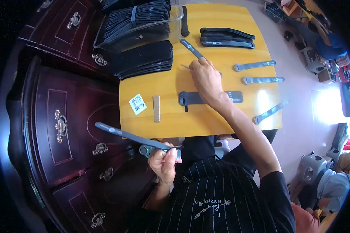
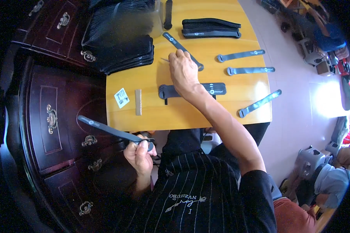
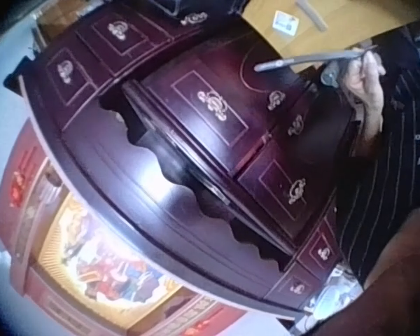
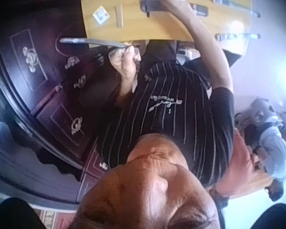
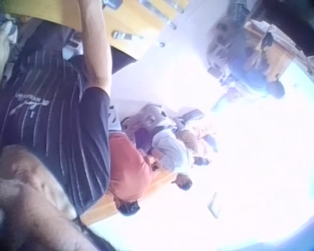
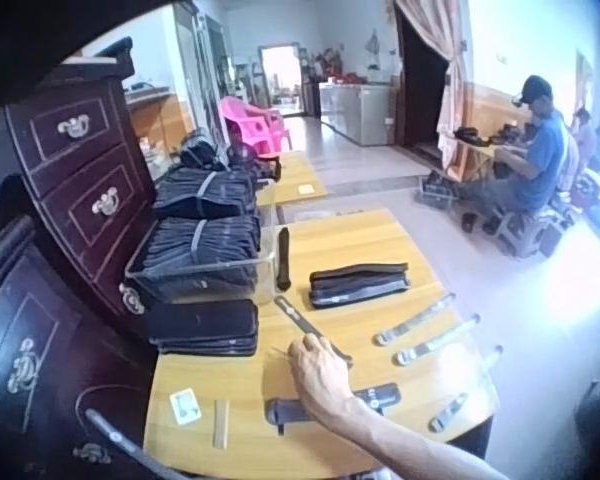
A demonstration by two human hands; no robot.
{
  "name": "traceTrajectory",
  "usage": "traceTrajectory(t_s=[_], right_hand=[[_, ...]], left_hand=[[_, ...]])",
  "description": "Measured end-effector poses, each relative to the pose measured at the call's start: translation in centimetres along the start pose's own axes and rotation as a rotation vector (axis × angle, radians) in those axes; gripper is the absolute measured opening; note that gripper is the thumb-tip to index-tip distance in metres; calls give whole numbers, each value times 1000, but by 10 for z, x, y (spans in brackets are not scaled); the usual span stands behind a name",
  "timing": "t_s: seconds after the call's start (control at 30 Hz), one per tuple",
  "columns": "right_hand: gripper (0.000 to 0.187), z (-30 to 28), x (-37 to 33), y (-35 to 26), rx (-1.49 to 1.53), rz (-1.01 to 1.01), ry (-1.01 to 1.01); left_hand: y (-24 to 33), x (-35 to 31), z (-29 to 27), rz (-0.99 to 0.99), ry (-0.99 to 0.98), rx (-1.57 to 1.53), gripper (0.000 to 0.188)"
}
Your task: The person is using a small tool to remove excess material or debris from pre-punched holes in black product straps.
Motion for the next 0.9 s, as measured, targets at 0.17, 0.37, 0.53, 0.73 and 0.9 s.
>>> traceTrajectory(t_s=[0.17, 0.37, 0.53, 0.73, 0.9], right_hand=[[12, 25, 40, 6, -42, 59, 1], [22, 14, 37, 6, 53, 4, 36], [44, -40, -33, -51, 733, -174, -457], [42, -77, -95, -72, 971, -237, -372], [25, -110, -105, -62, 1072, -143, -256]], left_hand=[[-9, 1, -6, 72, -83, 202, 22], [-13, 14, -4, 50, -83, 201, 23], [-7, 29, -5, -4, -1, 5, 17], [15, 39, 36, 11, -41, 20, 17], [30, 34, 63, -56, -218, -50, 22]])
Point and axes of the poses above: each hand's wrist, its own x-axis towards the middle knuckle, its own z-axis out of the palm, y = z × x, the point moved 3 cm from there along x, towards the middle knuckle, and after that the axes turned 5 degrees about -y, right-handed, at the moved point
